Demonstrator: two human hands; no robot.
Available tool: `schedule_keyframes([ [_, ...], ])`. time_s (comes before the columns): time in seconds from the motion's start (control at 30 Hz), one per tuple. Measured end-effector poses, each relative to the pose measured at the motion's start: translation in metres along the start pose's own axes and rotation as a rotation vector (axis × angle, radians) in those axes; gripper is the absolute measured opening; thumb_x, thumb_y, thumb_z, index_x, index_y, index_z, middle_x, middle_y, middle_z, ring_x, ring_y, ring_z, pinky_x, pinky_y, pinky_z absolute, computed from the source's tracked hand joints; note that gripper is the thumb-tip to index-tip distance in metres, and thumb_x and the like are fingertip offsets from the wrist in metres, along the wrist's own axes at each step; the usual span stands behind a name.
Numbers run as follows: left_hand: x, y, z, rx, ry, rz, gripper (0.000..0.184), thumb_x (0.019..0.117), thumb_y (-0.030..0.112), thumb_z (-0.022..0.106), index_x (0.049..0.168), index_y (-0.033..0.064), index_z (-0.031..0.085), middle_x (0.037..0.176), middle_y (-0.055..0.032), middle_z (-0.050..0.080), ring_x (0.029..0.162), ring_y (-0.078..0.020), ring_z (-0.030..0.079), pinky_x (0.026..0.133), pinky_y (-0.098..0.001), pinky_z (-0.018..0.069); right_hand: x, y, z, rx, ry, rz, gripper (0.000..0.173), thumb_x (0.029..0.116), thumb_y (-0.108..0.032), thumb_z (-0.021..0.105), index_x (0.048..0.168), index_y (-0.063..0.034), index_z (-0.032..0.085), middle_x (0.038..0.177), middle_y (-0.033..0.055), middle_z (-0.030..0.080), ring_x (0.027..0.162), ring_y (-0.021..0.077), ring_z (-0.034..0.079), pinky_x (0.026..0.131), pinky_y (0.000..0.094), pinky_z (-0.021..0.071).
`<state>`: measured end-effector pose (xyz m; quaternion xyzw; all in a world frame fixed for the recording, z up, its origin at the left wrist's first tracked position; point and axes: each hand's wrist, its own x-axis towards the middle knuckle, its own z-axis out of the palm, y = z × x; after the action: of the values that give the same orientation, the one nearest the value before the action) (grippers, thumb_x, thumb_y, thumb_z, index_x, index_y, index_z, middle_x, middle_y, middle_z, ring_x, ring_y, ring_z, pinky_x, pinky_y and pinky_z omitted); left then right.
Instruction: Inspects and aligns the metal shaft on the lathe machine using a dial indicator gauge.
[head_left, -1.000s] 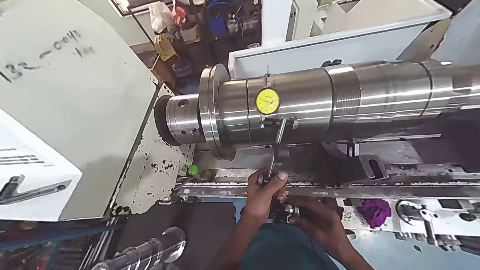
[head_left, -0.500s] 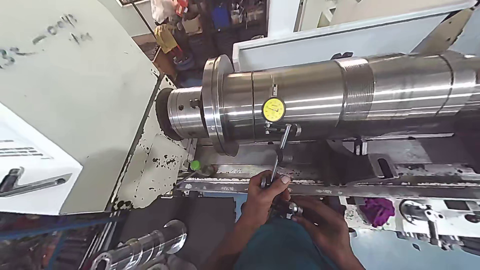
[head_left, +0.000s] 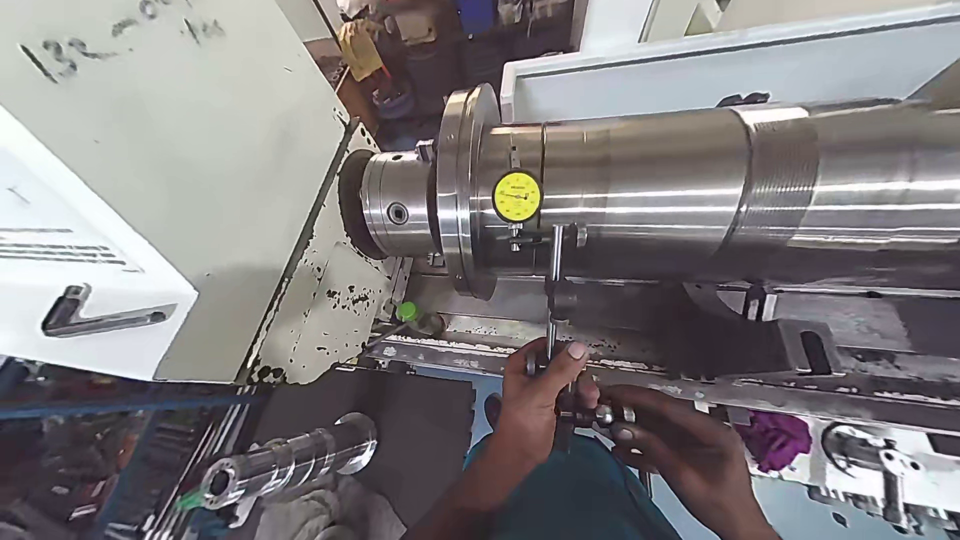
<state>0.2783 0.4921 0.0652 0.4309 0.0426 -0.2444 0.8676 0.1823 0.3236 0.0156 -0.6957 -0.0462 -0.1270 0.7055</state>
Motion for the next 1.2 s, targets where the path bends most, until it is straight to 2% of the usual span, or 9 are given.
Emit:
schedule_keyframes([
  [0.23, 0.001, 0.005, 0.006, 0.017, -0.005, -0.057, 0.015, 0.1018, 0.009, 0.056, 0.096, -0.0034, 0.062, 0.071, -0.0101, 0.066, 0.058, -0.0156, 0.066, 0.060, -0.0300, 0.0607, 0.000, 0.002, -0.003, 0.047, -0.017, -0.035, 0.036, 0.0890, -0.011, 0.079, 0.124, -0.0136, 0.072, 0.125, 0.0091, 0.071, 0.107, 0.0220, 0.071, 0.090, 0.0347, 0.0628],
  [0.43, 0.005, 0.005, 0.006, 0.033, 0.033, -0.112, 0.015, 0.1025, 0.010, 0.056, 0.098, -0.0032, 0.062, 0.069, -0.0107, 0.066, 0.057, -0.0170, 0.066, 0.059, -0.0321, 0.0612, -0.004, 0.003, 0.001, 0.048, 0.014, -0.040, 0.036, 0.0896, -0.009, 0.078, 0.124, -0.0131, 0.071, 0.125, 0.0097, 0.071, 0.107, 0.0224, 0.071, 0.089, 0.0348, 0.0630],
  [0.57, 0.007, 0.003, 0.007, 0.054, 0.029, -0.123, 0.014, 0.1008, 0.009, 0.059, 0.098, -0.0042, 0.063, 0.071, -0.0118, 0.067, 0.057, -0.0165, 0.066, 0.059, -0.0306, 0.0610, -0.009, 0.002, 0.002, 0.030, 0.048, -0.025, 0.036, 0.0881, -0.010, 0.080, 0.123, -0.0126, 0.072, 0.123, 0.0083, 0.072, 0.099, 0.0192, 0.073, 0.083, 0.0317, 0.0641],
  [0.7, 0.010, 0.004, 0.009, 0.078, 0.025, -0.118, 0.012, 0.1000, 0.006, 0.059, 0.098, -0.0050, 0.063, 0.074, -0.0125, 0.068, 0.057, -0.0171, 0.067, 0.057, -0.0303, 0.0609, -0.012, 0.002, 0.005, 0.017, 0.076, -0.037, 0.036, 0.0881, -0.013, 0.081, 0.123, -0.0147, 0.072, 0.123, 0.0070, 0.072, 0.102, 0.0189, 0.073, 0.084, 0.0318, 0.0643],
  [0.87, 0.010, 0.005, 0.006, 0.137, 0.011, -0.127, 0.015, 0.0991, 0.009, 0.061, 0.096, -0.0048, 0.066, 0.084, -0.0145, 0.071, 0.070, -0.0191, 0.070, 0.067, -0.0320, 0.0617, -0.016, 0.005, 0.009, 0.000, 0.092, -0.058, 0.036, 0.0885, -0.012, 0.081, 0.123, -0.0131, 0.072, 0.125, 0.0090, 0.071, 0.105, 0.0211, 0.072, 0.086, 0.0336, 0.0644],
  [1.07, 0.012, 0.002, 0.004, 0.133, -0.035, -0.136, 0.021, 0.1020, 0.014, 0.058, 0.094, -0.0038, 0.066, 0.082, -0.0152, 0.071, 0.070, -0.0202, 0.070, 0.066, -0.0337, 0.0617, -0.018, 0.006, 0.010, -0.058, 0.107, -0.076, 0.035, 0.0895, -0.015, 0.080, 0.123, -0.0121, 0.072, 0.125, 0.0105, 0.071, 0.105, 0.0223, 0.072, 0.085, 0.0341, 0.0645],
  [1.2, 0.012, 0.001, 0.000, 0.139, -0.068, -0.146, 0.023, 0.1034, 0.014, 0.054, 0.097, -0.0044, 0.065, 0.082, -0.0147, 0.071, 0.071, -0.0205, 0.072, 0.070, -0.0343, 0.0627, -0.019, 0.005, 0.012, -0.107, 0.118, -0.081, 0.033, 0.0907, -0.017, 0.080, 0.122, -0.0131, 0.071, 0.125, 0.0087, 0.071, 0.105, 0.0202, 0.072, 0.085, 0.0326, 0.0646],
])
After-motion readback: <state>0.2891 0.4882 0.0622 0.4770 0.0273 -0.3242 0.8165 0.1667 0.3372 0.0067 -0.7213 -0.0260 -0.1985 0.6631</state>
